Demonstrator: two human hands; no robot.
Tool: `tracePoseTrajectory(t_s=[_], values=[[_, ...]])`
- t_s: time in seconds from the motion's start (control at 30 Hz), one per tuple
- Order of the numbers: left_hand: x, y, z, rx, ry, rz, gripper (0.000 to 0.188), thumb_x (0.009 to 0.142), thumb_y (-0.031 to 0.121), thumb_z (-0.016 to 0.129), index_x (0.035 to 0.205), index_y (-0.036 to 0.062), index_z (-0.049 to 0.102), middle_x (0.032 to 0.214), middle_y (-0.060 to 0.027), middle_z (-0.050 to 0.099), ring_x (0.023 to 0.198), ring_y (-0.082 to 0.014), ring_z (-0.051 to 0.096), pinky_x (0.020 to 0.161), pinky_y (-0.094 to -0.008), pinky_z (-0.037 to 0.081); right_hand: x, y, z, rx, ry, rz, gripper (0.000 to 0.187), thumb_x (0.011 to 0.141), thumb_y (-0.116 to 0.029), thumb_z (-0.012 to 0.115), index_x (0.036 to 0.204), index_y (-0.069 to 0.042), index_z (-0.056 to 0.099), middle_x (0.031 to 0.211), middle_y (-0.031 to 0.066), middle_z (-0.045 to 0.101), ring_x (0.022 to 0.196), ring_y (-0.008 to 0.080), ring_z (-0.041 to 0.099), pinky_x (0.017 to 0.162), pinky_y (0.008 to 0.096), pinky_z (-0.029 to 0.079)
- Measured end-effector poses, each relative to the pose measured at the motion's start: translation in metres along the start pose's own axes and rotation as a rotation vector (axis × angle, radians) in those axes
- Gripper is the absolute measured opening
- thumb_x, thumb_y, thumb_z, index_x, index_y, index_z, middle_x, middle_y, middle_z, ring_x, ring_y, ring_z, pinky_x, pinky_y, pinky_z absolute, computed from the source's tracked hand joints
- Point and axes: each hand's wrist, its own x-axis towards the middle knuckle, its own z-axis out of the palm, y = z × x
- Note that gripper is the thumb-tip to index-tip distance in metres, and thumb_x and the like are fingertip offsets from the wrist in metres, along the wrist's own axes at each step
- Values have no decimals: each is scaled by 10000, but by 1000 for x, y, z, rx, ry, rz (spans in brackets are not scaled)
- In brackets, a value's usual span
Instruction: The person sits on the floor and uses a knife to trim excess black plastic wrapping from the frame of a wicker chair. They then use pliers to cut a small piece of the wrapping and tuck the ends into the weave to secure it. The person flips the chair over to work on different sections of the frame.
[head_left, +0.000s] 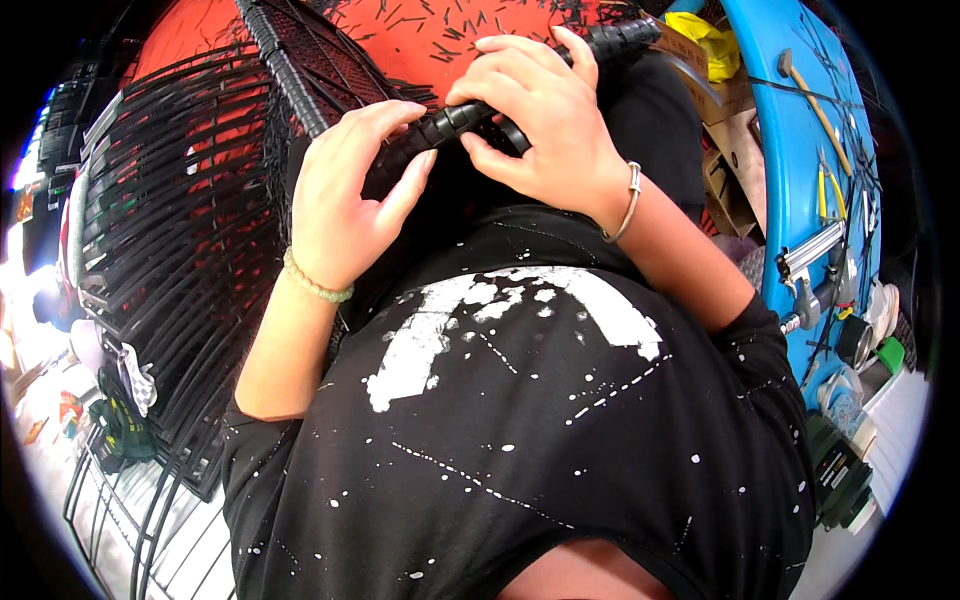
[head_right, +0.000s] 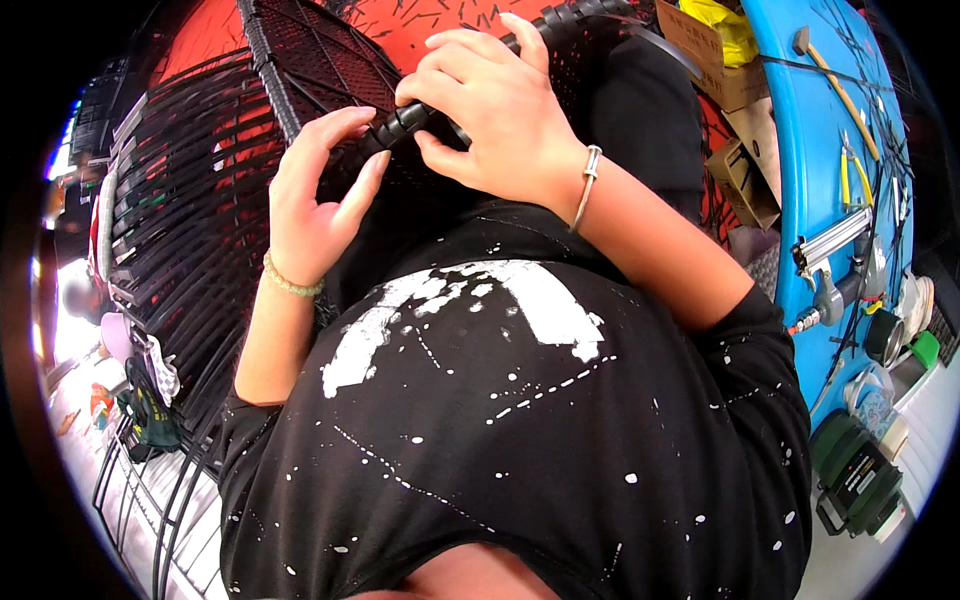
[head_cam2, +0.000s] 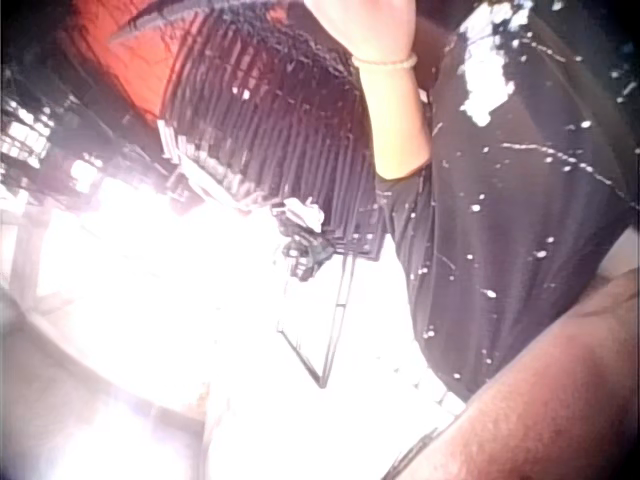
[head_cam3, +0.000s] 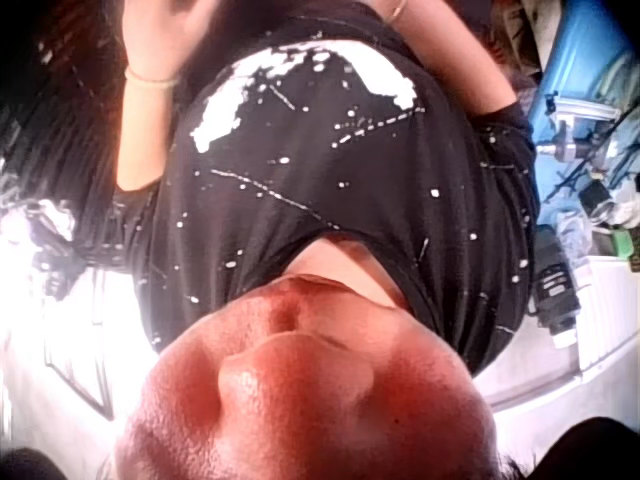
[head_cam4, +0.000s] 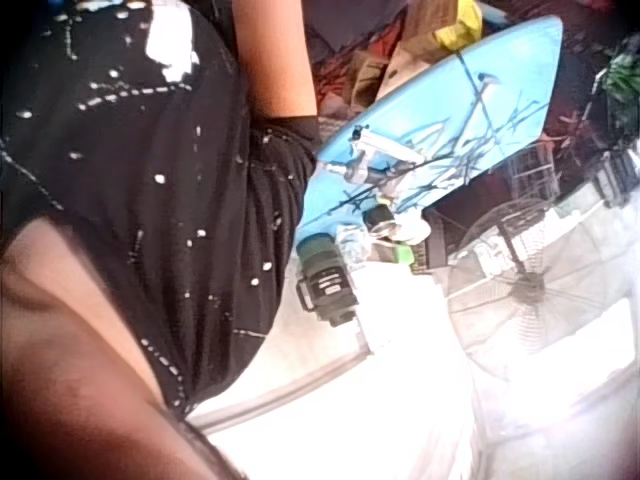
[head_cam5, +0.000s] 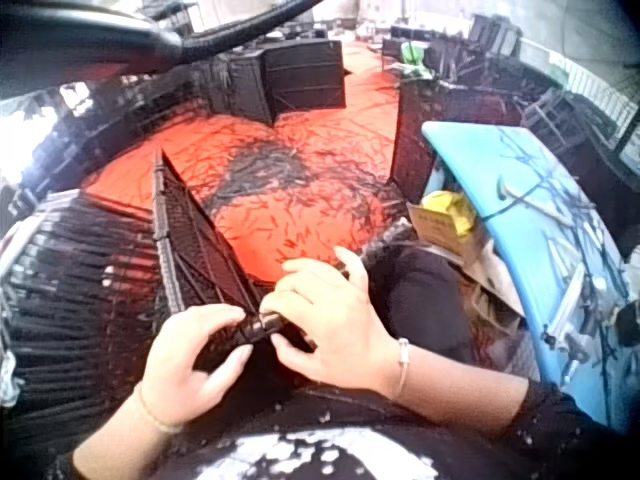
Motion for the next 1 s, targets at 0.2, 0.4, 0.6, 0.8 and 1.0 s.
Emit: tracePoseTrajectory(t_s=[0.2, 0.4, 0.6, 0.8, 1.0], values=[[-7, -9, -10, 91, -28, 43, 272, 855, 181, 786, 1102, 90, 719, 1052, -56, 744, 1013, -242, 701, 1028, -428, 466, 4, -3, -3, 6, -16, -14, 306, 784, -244, 791, 1069, -207, 686, 1076, -27, 662, 1241, 229, 598, 1152, 553, 219], [-5, -16, -15, 29, -90, 4, 324, 829, 176, 803, 1118, 57, 717, 1076, -88, 742, 1042, -259, 699, 1098, -447, 426, 15, -2, -11, -11, -89, -38, 385, 727, -232, 838, 1091, -205, 719, 1006, -17, 671, 1062, 213, 648, 1043, 453, 335], [-1, -24, -16, -40, -189, -22, 341, 807, 196, 816, 1099, 57, 711, 1025, -85, 723, 988, -269, 689, 1062, -466, 451, 37, 4, -20, -9, -282, -105, 402, 713, -305, 847, 1086, -202, 738, 981, -24, 657, 982, 199, 645, 942, 400, 394], [-6, -35, -9, -85, -109, -5, 395, 724, 248, 852, 1040, 45, 728, 964, -73, 707, 956, -255, 681, 1027, -461, 479, 41, 3, -19, -53, -386, -51, 360, 728, -308, 841, 1056, -189, 750, 1028, -32, 681, 1054, 191, 667, 1045, 416, 350], [-2, -44, 0, -109, -87, 30, 381, 747, 308, 829, 1018, 54, 743, 903, -31, 701, 913, -218, 686, 980, -422, 488, 47, 9, -25, -9, -484, -18, 363, 741, -289, 825, 1078, -169, 766, 1041, -20, 698, 1070, 199, 673, 1070, 402, 336]])
